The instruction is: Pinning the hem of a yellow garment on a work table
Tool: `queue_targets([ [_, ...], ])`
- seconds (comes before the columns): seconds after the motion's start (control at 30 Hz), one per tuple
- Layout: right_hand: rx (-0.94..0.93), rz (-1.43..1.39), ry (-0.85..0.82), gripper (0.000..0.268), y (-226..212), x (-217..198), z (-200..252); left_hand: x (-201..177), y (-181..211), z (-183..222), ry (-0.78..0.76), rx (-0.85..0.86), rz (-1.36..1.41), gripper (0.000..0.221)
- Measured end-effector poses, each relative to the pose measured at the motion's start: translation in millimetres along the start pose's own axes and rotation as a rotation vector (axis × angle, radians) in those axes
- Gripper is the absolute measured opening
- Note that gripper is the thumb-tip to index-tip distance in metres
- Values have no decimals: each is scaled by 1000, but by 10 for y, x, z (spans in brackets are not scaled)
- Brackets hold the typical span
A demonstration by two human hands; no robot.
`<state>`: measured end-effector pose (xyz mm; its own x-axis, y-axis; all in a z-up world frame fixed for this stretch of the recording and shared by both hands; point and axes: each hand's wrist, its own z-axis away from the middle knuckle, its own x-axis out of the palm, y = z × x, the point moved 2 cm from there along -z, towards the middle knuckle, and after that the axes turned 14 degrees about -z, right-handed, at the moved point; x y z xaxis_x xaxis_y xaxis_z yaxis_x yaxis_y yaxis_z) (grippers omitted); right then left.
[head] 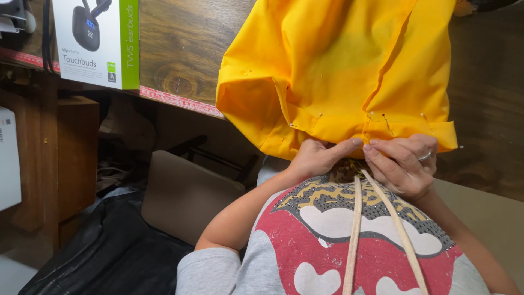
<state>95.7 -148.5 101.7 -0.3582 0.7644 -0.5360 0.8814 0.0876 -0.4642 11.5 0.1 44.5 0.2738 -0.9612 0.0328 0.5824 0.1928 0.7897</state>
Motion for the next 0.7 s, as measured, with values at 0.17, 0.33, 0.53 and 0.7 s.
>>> queue_targets([
  [0.17,39,4,-2,10,10,-70,12,65,-30,-36,-48,106,113,37],
  [0.33,79,-12,-10,8,3,-57,-45,125,-170,-102,-21,207,110,31],
  [0.53,160,-84,-4,9,11,-46,-80,93,-140,-76,-48,188,55,26],
  [0.7,173,-131,3,8,34,-56,-74,140,-240,-137,-41,182,76,27],
])
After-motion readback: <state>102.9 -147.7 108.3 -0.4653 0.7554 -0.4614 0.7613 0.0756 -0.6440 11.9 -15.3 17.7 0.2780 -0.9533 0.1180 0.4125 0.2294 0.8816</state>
